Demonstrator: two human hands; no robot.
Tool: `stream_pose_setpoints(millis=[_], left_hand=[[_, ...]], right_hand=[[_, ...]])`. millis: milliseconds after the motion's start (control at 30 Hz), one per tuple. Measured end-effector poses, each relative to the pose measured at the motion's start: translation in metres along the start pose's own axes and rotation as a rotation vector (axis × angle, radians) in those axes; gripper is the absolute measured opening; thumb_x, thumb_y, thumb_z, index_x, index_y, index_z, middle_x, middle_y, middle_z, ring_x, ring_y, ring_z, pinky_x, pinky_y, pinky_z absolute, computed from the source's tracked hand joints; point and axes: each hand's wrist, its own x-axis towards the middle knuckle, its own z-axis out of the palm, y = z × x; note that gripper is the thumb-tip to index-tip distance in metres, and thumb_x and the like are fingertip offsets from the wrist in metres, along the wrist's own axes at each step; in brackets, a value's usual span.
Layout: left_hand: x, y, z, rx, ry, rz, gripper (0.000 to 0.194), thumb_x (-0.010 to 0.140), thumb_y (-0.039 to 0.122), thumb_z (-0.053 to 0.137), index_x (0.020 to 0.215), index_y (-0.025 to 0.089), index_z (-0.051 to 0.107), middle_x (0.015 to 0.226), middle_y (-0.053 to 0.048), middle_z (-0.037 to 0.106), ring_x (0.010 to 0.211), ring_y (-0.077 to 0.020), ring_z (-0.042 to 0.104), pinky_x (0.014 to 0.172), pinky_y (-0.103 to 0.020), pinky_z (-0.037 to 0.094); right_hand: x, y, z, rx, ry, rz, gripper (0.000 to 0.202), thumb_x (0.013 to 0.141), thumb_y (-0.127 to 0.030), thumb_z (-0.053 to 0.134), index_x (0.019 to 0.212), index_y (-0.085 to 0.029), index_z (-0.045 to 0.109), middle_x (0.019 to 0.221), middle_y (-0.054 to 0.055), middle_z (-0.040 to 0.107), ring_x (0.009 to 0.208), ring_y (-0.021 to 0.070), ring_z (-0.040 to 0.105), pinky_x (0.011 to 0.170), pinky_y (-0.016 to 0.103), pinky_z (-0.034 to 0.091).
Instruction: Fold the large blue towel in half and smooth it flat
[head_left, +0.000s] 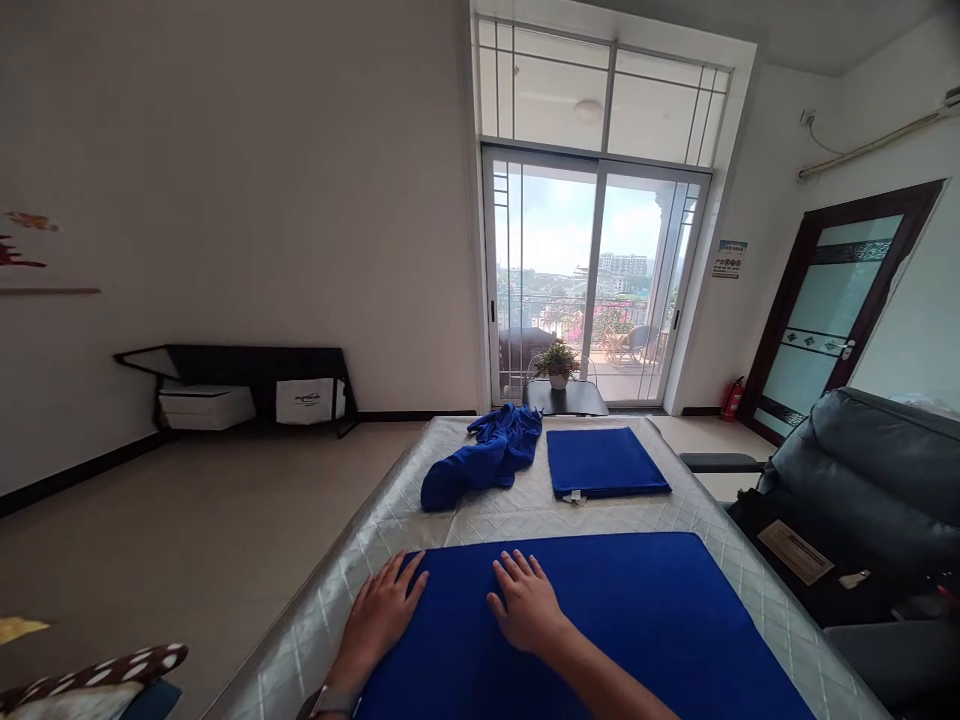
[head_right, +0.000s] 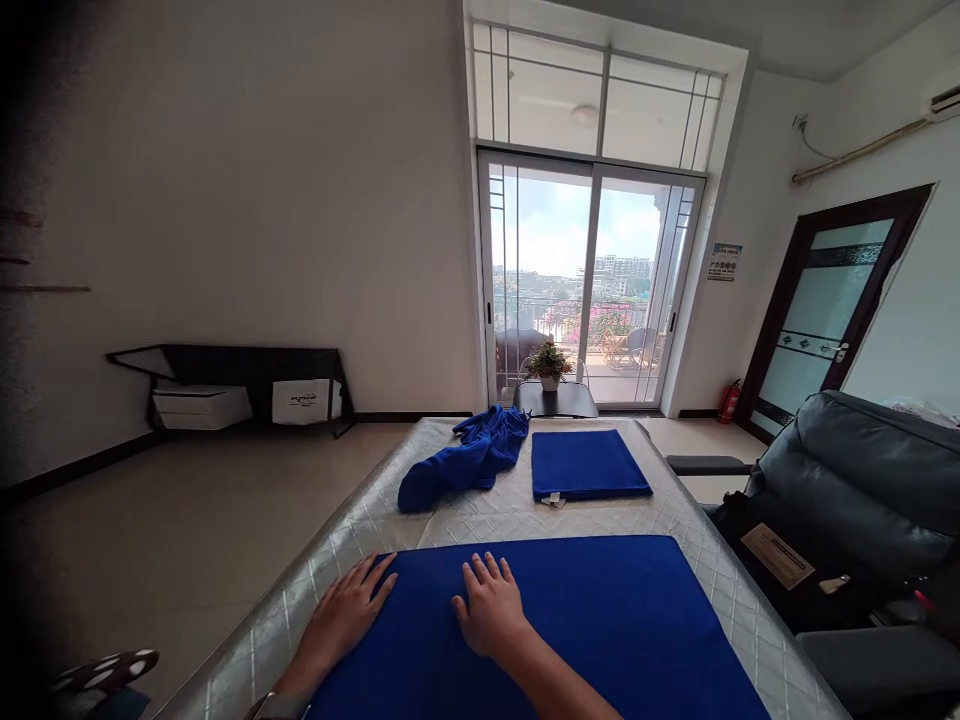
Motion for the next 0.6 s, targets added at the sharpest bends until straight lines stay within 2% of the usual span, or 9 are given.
stream_pose_setpoints(millis=[133,267,433,600], left_hand=[[0.000,-0.001,-0.001,-0.007,0.012,0.019,0.063,0.102,0.052,0.034,0.156,0.025,0.049,0.166,-0.012,0.046,0.153,-0.0307,0.041,0.127,-0.054,0.029],[0.001,-0.003,0.001,-0.029,0.000,0.013,0.062,0.102,0.052,0.034,0.157,0.026,0.048,0.167,-0.011,0.045,0.153,-0.0311,0.041,0.128,-0.056,0.026],[0.001,-0.004,0.003,-0.045,-0.007,-0.003,0.062,0.103,0.053,0.033,0.158,0.026,0.047,0.168,-0.011,0.043,0.156,-0.0296,0.037,0.129,-0.055,0.022],[0.002,-0.005,0.006,-0.038,0.000,-0.001,0.063,0.103,0.054,0.033,0.158,0.026,0.046,0.168,-0.012,0.043,0.155,-0.0296,0.038,0.129,-0.054,0.023]], right_hand=[[0.008,-0.005,0.007,0.025,0.011,-0.013,0.065,0.107,-0.052,0.033,0.164,-0.021,0.036,0.171,0.008,0.029,0.159,0.0268,0.022,0.131,0.052,0.016],[0.005,0.009,0.005,0.021,-0.001,-0.016,0.065,0.108,-0.055,0.031,0.165,-0.024,0.034,0.172,0.005,0.027,0.160,0.0251,0.020,0.131,0.051,0.014],[-0.008,0.043,-0.010,-0.034,-0.019,0.068,0.065,0.108,-0.055,0.029,0.166,-0.026,0.029,0.172,0.003,0.024,0.161,0.0233,0.016,0.131,0.050,0.012],[-0.041,0.093,-0.041,-0.103,-0.028,0.148,0.067,0.107,-0.059,0.026,0.166,-0.028,0.028,0.172,0.000,0.026,0.161,0.0214,0.017,0.131,0.045,0.012]])
